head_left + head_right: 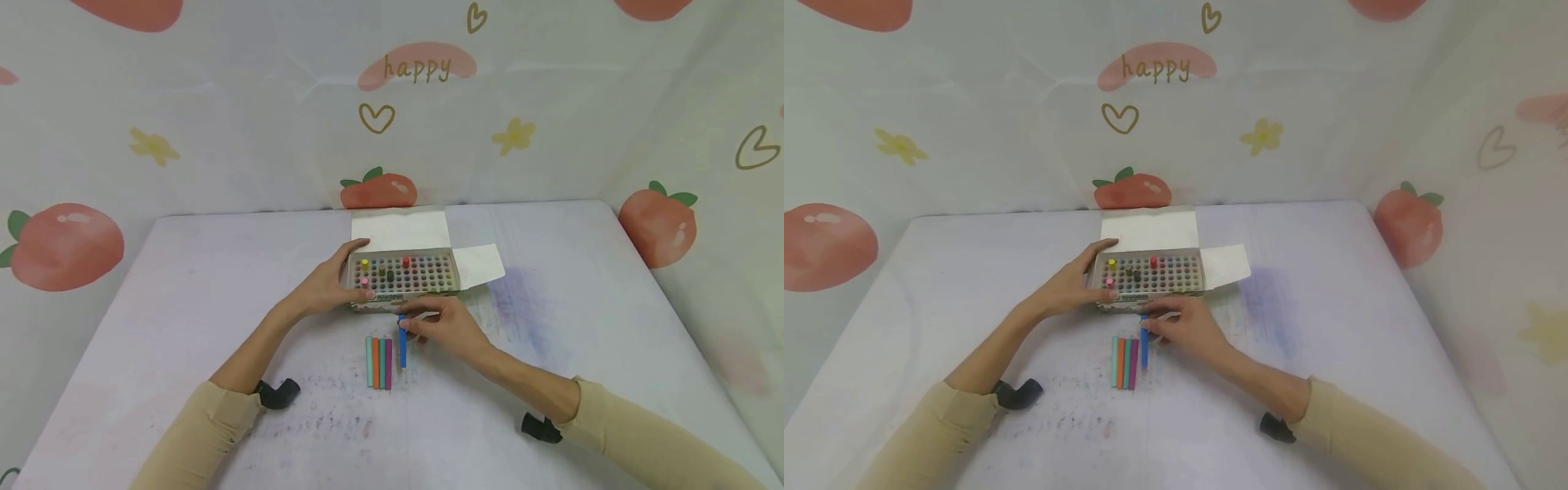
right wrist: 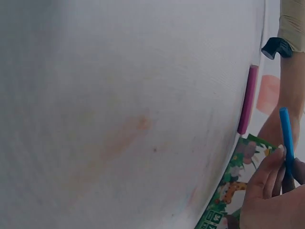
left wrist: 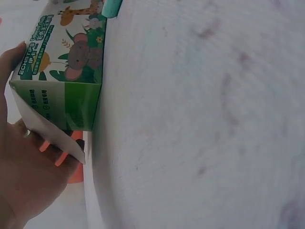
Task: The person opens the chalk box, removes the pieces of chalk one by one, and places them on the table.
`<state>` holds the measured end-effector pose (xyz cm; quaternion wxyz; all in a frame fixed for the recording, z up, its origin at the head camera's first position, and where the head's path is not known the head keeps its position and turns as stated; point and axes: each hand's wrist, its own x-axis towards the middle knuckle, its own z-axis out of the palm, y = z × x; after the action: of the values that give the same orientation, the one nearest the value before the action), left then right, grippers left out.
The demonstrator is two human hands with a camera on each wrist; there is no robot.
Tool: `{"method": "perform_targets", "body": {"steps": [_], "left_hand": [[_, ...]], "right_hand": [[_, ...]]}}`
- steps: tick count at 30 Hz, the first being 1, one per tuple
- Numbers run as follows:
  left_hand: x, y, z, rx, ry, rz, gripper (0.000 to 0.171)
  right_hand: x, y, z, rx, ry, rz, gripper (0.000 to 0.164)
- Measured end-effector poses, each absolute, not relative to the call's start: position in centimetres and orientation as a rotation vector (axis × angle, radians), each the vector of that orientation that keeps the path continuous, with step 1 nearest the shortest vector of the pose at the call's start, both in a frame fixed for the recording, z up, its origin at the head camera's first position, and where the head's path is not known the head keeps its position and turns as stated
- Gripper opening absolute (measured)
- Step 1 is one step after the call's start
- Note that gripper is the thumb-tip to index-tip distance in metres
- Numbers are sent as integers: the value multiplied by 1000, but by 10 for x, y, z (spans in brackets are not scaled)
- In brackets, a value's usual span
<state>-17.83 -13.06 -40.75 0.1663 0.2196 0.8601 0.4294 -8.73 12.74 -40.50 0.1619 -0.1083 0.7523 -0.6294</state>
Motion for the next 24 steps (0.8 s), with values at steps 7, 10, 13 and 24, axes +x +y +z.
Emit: {"method": "perform_targets", "body": {"steps": [7,10,13,24], "left_hand": [[-179,-132,-409,633,2441,1245,96],[-179,-132,-410,633,2437,1247,95],[-179,-132,-410,643,2441,1227,96],[-178,-133,-407,640,2435,1196,97]], "right_hand": [[-86,124,-413,-294,2149,-1729,24],[-86,122,-417,-270,2148,-1686,24],[-86,122,-420,-248,2121,-1664,22],[-88,121,-425,-226,2046,-1631,20]]}}
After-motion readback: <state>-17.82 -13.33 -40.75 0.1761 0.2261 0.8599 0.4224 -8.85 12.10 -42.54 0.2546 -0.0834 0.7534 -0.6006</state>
